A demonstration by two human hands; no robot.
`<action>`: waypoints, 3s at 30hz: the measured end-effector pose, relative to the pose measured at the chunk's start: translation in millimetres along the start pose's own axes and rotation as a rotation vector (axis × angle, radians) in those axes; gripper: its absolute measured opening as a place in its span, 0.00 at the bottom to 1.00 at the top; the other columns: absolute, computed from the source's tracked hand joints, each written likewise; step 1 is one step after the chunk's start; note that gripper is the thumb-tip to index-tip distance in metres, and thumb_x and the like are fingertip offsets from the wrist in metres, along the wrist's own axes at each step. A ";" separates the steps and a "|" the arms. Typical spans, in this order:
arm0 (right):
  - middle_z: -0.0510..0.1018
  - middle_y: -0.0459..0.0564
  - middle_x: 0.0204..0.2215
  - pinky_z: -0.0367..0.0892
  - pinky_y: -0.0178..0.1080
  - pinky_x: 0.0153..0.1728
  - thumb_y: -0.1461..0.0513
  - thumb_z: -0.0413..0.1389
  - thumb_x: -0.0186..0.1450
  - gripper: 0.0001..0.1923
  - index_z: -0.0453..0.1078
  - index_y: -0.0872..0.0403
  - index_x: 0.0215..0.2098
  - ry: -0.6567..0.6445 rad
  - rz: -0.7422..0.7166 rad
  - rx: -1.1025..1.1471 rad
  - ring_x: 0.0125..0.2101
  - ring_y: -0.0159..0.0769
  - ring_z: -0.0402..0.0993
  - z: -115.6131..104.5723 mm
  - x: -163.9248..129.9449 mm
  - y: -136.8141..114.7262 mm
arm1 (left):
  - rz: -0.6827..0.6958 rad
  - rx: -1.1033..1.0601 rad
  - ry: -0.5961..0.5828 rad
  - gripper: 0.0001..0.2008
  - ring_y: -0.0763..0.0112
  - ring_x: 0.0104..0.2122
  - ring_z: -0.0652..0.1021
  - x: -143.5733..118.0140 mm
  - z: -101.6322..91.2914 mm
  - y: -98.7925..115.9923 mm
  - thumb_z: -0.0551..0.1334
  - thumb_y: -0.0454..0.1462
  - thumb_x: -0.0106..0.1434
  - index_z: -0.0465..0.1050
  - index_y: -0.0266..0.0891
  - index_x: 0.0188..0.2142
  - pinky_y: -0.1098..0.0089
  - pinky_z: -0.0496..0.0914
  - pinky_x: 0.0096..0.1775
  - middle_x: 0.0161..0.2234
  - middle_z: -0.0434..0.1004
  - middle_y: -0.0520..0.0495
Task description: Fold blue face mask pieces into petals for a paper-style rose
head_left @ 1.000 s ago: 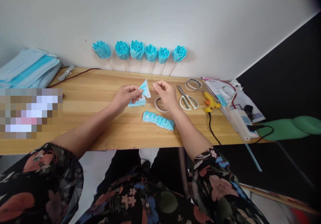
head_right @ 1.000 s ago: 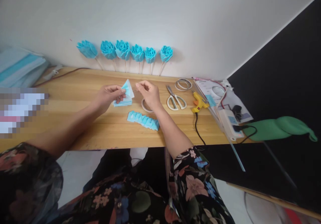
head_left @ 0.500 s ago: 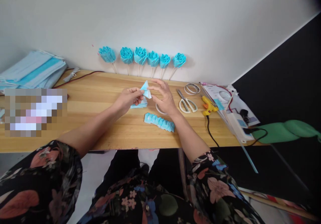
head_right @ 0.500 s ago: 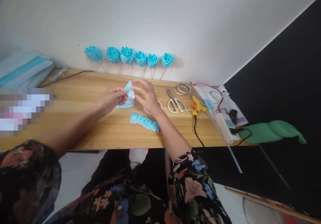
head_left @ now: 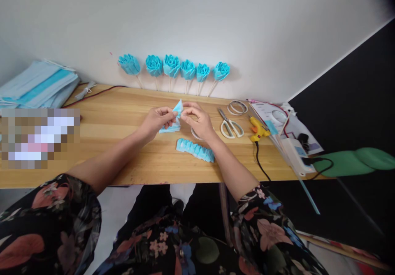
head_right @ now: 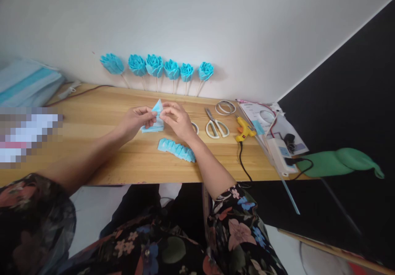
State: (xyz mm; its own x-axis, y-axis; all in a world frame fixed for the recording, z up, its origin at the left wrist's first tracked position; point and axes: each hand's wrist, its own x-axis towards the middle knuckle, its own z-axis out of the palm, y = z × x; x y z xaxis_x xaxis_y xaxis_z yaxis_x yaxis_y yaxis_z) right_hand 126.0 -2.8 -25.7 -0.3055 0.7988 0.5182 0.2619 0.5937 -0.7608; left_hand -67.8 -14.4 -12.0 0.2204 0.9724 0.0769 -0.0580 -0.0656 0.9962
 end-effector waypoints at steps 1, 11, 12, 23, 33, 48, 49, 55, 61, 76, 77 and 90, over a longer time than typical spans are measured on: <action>0.77 0.49 0.50 0.66 0.44 0.56 0.52 0.60 0.65 0.09 0.74 0.49 0.34 0.001 0.042 0.050 0.52 0.39 0.73 1.3 -0.2 0.1 | 0.003 0.007 0.000 0.14 0.79 0.19 0.68 -0.2 0.3 0.7 0.71 0.44 0.53 0.73 0.37 0.22 0.75 0.62 0.22 0.20 0.72 0.52; 0.76 0.44 0.31 0.67 0.37 0.40 0.49 0.62 0.61 0.15 0.71 0.51 0.33 0.021 0.208 0.211 0.34 0.32 0.71 6.3 -0.8 3.1 | -0.012 0.044 -0.017 0.15 0.79 0.19 0.68 -1.0 1.4 3.2 0.71 0.45 0.53 0.73 0.38 0.22 0.74 0.62 0.22 0.20 0.73 0.51; 0.76 0.44 0.31 0.67 0.36 0.39 0.49 0.63 0.61 0.15 0.71 0.51 0.33 0.026 0.211 0.217 0.34 0.32 0.71 6.4 -0.8 3.6 | -0.013 0.041 -0.018 0.14 0.79 0.19 0.68 -1.2 1.4 3.3 0.71 0.45 0.53 0.73 0.38 0.22 0.74 0.62 0.22 0.20 0.73 0.51; 0.81 0.46 0.36 0.72 0.40 0.45 0.50 0.67 0.57 0.28 0.71 0.49 0.52 0.020 0.293 0.359 0.38 0.35 0.77 6.0 1.5 8.9 | -0.013 0.040 -0.030 0.14 0.78 0.19 0.69 -0.3 0.1 0.5 0.70 0.45 0.54 0.74 0.37 0.23 0.74 0.63 0.23 0.21 0.74 0.51; 0.84 0.49 0.41 0.71 0.42 0.51 0.47 0.68 0.53 0.26 0.78 0.52 0.44 -0.017 0.315 0.446 0.45 0.39 0.78 6.9 2.4 5.9 | -0.021 0.035 -0.013 0.15 0.79 0.19 0.69 -0.1 0.3 0.4 0.71 0.45 0.53 0.73 0.37 0.22 0.75 0.62 0.22 0.21 0.74 0.51; 0.71 0.41 0.26 0.64 0.35 0.36 0.49 0.66 0.55 0.18 0.69 0.53 0.30 -0.037 0.299 0.391 0.30 0.30 0.66 6.9 1.8 4.3 | 0.016 0.123 -0.026 0.15 0.79 0.19 0.68 -2.1 1.9 2.9 0.70 0.46 0.53 0.73 0.37 0.22 0.75 0.61 0.21 0.19 0.72 0.52; 0.70 0.41 0.26 0.64 0.35 0.36 0.49 0.65 0.55 0.18 0.68 0.53 0.30 -0.041 0.304 0.384 0.30 0.29 0.66 6.8 1.8 4.3 | 0.020 0.141 -0.026 0.16 0.79 0.19 0.67 -2.6 2.0 3.0 0.70 0.46 0.54 0.73 0.36 0.23 0.76 0.61 0.21 0.19 0.71 0.52; 0.70 0.41 0.25 0.62 0.35 0.34 0.51 0.64 0.56 0.16 0.68 0.53 0.29 -0.045 0.301 0.372 0.29 0.29 0.65 8.8 0.6 3.1 | 0.031 0.166 -0.040 0.15 0.79 0.20 0.69 -4.0 3.3 3.8 0.69 0.46 0.56 0.74 0.37 0.27 0.76 0.63 0.22 0.22 0.74 0.52; 0.78 0.44 0.31 0.68 0.37 0.40 0.48 0.67 0.56 0.20 0.71 0.52 0.36 -0.073 0.315 0.468 0.33 0.32 0.73 11.8 -0.6 0.3 | -0.045 0.028 -0.059 0.14 0.79 0.19 0.70 -1.6 2.7 3.6 0.70 0.43 0.55 0.72 0.36 0.25 0.76 0.63 0.22 0.22 0.74 0.52; 0.75 0.42 0.26 0.67 0.36 0.35 0.50 0.69 0.54 0.18 0.74 0.53 0.33 -0.008 0.291 0.408 0.29 0.30 0.69 8.3 1.1 -4.3 | -0.110 0.124 -0.144 0.11 0.80 0.18 0.68 -5.5 5.0 10.3 0.67 0.37 0.60 0.71 0.36 0.24 0.76 0.61 0.22 0.19 0.72 0.53; 0.74 0.42 0.26 0.66 0.35 0.34 0.51 0.68 0.55 0.16 0.74 0.53 0.32 -0.003 0.273 0.377 0.29 0.29 0.69 8.3 0.6 -3.5 | -0.105 0.128 -0.148 0.11 0.80 0.18 0.68 -5.1 4.5 9.7 0.68 0.37 0.59 0.71 0.36 0.24 0.76 0.61 0.22 0.19 0.73 0.52; 0.82 0.47 0.36 0.68 0.42 0.46 0.60 0.56 0.68 0.08 0.79 0.47 0.38 0.033 -0.110 -0.206 0.39 0.38 0.75 0.1 -2.7 -10.1 | -0.127 -0.085 -0.160 0.13 0.79 0.18 0.70 -1.8 1.2 3.6 0.72 0.41 0.53 0.70 0.38 0.25 0.76 0.61 0.21 0.19 0.73 0.52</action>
State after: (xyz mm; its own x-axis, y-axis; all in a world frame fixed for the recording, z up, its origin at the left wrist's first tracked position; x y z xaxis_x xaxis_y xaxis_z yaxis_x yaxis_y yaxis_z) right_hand 124.1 -11.0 -19.5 -0.3133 0.7291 0.6084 0.4111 0.6817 -0.6052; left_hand -67.2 -16.7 -8.6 0.3822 0.9233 -0.0365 -0.0999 0.0806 0.9917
